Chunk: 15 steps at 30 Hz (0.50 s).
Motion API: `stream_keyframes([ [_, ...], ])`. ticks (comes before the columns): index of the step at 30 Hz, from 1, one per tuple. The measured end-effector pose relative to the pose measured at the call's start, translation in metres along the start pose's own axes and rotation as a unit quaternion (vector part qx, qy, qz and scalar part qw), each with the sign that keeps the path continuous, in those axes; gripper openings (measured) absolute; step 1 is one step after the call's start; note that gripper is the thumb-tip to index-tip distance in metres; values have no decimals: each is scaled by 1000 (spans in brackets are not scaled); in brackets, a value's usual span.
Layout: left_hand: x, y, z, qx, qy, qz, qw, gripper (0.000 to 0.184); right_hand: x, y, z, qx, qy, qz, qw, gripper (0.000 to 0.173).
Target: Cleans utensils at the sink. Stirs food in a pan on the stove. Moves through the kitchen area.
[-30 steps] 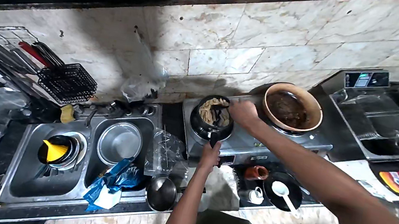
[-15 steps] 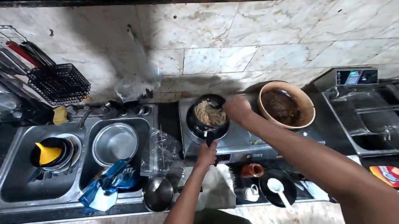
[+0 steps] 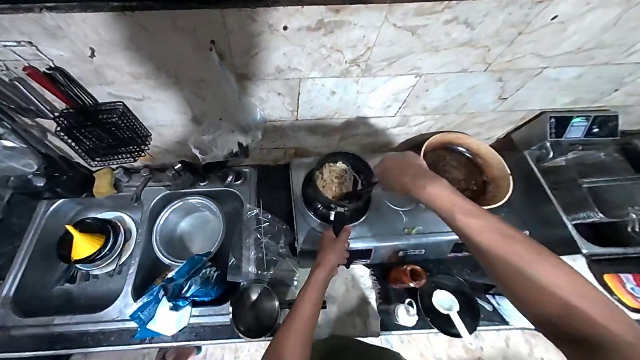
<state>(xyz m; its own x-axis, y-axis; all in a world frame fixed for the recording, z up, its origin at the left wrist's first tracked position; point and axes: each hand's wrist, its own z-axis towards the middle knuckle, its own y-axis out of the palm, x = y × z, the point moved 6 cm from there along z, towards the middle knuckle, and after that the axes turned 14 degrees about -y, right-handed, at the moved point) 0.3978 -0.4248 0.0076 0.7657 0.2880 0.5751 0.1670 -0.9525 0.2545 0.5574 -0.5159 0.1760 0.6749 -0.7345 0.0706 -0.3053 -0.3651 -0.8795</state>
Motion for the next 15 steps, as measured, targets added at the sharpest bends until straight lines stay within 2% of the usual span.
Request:
stream_keyframes([
  [2,1,2,0,4,-1,6,1000,28,-6,23,6,2,-32,19,999,20],
  [5,1,2,-1,9,-2,9,1000,29,-14,50,23,46,-26,32,998,16],
  [8,0,2,0,10,-3,10,1000,29,-12,69,34,137,-18,17,990,12],
  [12,0,3,-1,5,-7,6,1000,28,-9,63,23,194,10,-17,981,20],
  [15,0,2,0,6,-3,1,1000,27,-1,50,16,172,51,-27,983,21],
])
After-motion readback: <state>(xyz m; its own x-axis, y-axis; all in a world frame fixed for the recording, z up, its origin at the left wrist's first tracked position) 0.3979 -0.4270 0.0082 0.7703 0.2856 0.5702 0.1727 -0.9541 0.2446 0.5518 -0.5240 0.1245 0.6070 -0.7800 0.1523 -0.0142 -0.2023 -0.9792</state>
